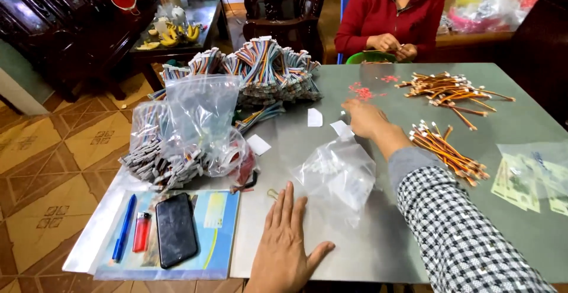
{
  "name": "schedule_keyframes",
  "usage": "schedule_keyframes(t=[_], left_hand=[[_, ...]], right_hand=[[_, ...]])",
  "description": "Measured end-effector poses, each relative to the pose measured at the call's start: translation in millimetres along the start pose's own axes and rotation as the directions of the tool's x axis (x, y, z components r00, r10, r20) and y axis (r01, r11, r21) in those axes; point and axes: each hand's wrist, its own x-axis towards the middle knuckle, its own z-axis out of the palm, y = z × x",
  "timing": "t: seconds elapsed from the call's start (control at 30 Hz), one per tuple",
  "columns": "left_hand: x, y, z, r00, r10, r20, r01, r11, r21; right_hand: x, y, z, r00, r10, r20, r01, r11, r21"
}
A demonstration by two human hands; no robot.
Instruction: The person organizes wire harnesses by hand, grouping them together and securing the bundles with rubber bands.
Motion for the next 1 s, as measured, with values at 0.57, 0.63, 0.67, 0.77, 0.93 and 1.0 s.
schedule_keyframes(t=[0.57,0.63,0.67,0.77,0.93,1.0], left_hand=[[1,6,-6,0.992,-0.095,0.078,0.095,0.995,0.005],[1,4,-4,0.996,-0.07,0.06,0.069,0.997,0.023],[0,4,-2,0.997,-0.061,0.048,0.059,0.997,0.04],[-1,8,-5,0.999,-0.028,0.043,0.025,0.998,0.063],[-1,6,-3,0.992,0.049,0.115,-0.065,0.988,0.137],[0,6,-3,0.99,0.033,0.141,-0.05,0.992,0.119]], right_hand=[[-134,-10,-19,0.843,0.074,-0.533,0.116,0.942,0.314],[-181,-36,-37,0.729,0.067,-0.681,0.259,0.894,0.366],[-203,-48,-40,0.821,0.111,-0.56,0.209,0.854,0.476],[-233,-68,-22,0.925,0.097,-0.367,0.13,0.828,0.545],[-203,-83,11,0.936,0.038,-0.35,0.062,0.961,0.271],[-191,-90,19,0.899,0.051,-0.436,0.114,0.932,0.343]])
